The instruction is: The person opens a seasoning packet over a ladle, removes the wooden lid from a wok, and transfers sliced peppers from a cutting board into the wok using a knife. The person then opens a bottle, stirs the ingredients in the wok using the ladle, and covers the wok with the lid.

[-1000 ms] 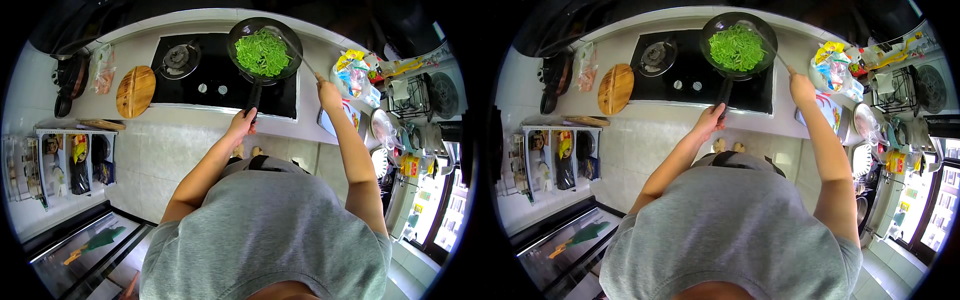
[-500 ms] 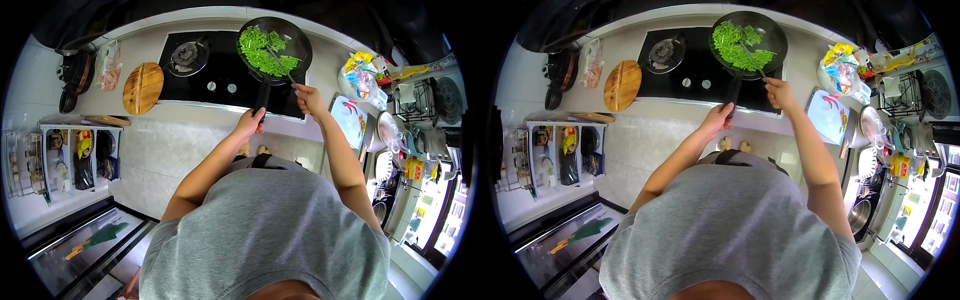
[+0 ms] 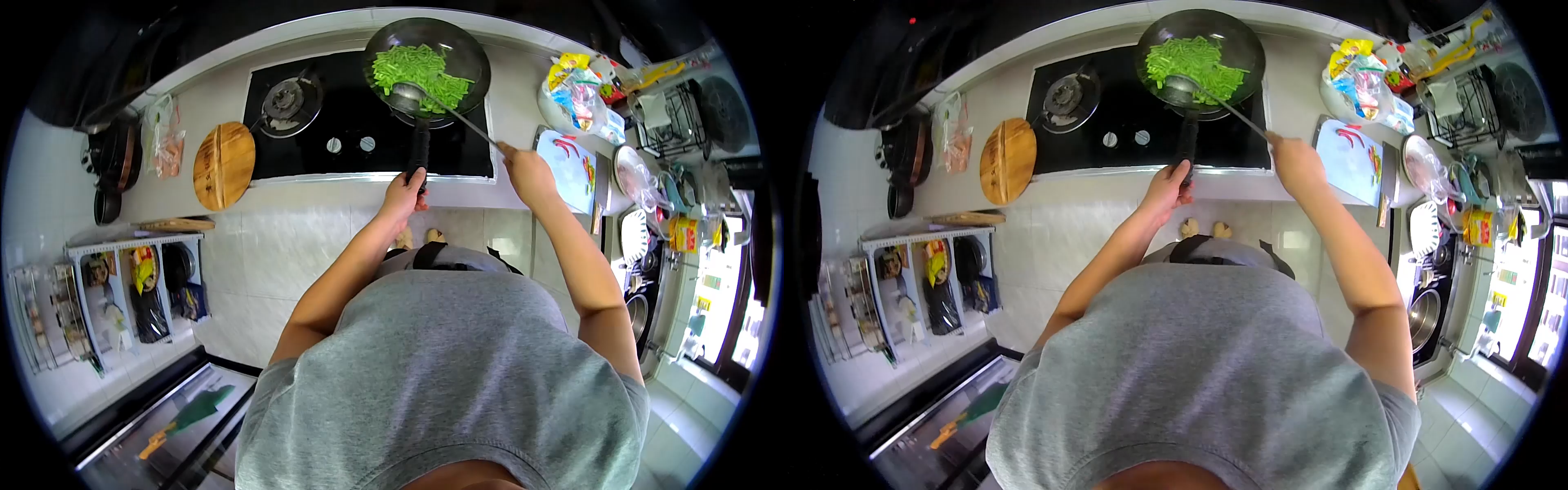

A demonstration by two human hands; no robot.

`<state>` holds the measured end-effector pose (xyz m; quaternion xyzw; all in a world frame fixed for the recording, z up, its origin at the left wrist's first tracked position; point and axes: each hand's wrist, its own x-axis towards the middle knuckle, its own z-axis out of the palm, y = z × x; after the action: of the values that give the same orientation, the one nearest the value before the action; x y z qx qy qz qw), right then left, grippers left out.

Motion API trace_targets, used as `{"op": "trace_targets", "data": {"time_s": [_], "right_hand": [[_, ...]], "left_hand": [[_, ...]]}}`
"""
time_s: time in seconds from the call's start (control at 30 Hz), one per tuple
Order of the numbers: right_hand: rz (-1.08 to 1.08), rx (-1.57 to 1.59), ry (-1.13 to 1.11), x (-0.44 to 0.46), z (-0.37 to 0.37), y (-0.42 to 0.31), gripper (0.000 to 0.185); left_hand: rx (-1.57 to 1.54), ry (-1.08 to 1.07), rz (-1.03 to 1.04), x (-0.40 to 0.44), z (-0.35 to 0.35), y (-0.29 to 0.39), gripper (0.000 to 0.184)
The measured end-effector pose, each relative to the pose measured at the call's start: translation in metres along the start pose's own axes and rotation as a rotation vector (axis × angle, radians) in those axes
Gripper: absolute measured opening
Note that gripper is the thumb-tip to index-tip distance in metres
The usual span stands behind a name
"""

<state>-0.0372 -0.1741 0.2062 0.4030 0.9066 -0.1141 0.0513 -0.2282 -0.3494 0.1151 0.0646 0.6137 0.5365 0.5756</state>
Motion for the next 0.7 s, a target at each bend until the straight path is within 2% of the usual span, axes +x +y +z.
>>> {"op": "trace_targets", "data": {"time_s": [0.1,0.17,0.2,0.23,0.3,0.47,0.5,0.6,0.7], "right_hand": [[0.051,-0.077,0.05,0.023,0.005,-0.001,0.043],[0.104,-0.018,0.091,0.026,0.01,-0.001,0.047],[0.115,-0.015,0.14,0.025,0.024,0.0,0.046],[0.13,-0.015,0.186,0.026,0.042,-0.001,0.045],[0.194,0.022,0.136,0.028,0.065,-0.009,0.044],[0.218,0.634,0.187,0.017,0.105,-0.003,0.051],[0.238,0.646,0.196,0.012,0.103,0.003,0.051],[0.106,0.766,0.21,-0.008,0.089,0.027,0.05],[0.148,0.804,0.259,-0.042,0.078,0.078,0.051]], "left_hand": [[-0.008,-0.004,-0.02,0.001,-0.003,-0.001,0.038],[-0.007,-0.046,0.002,0.001,-0.008,-0.003,0.04],[0.024,0.006,0.011,-0.001,-0.005,-0.002,0.04],[0.001,-0.041,0.036,0.0,-0.008,-0.004,0.039],[-0.037,0.002,0.04,-0.001,-0.005,-0.004,0.04],[-0.098,-0.007,0.019,0.001,-0.01,-0.002,0.034],[-0.104,0.003,0.026,0.0,-0.009,-0.002,0.034],[-0.109,0.04,0.041,-0.004,-0.007,-0.001,0.035],[-0.092,0.089,0.058,-0.005,-0.008,-0.002,0.041]]}}
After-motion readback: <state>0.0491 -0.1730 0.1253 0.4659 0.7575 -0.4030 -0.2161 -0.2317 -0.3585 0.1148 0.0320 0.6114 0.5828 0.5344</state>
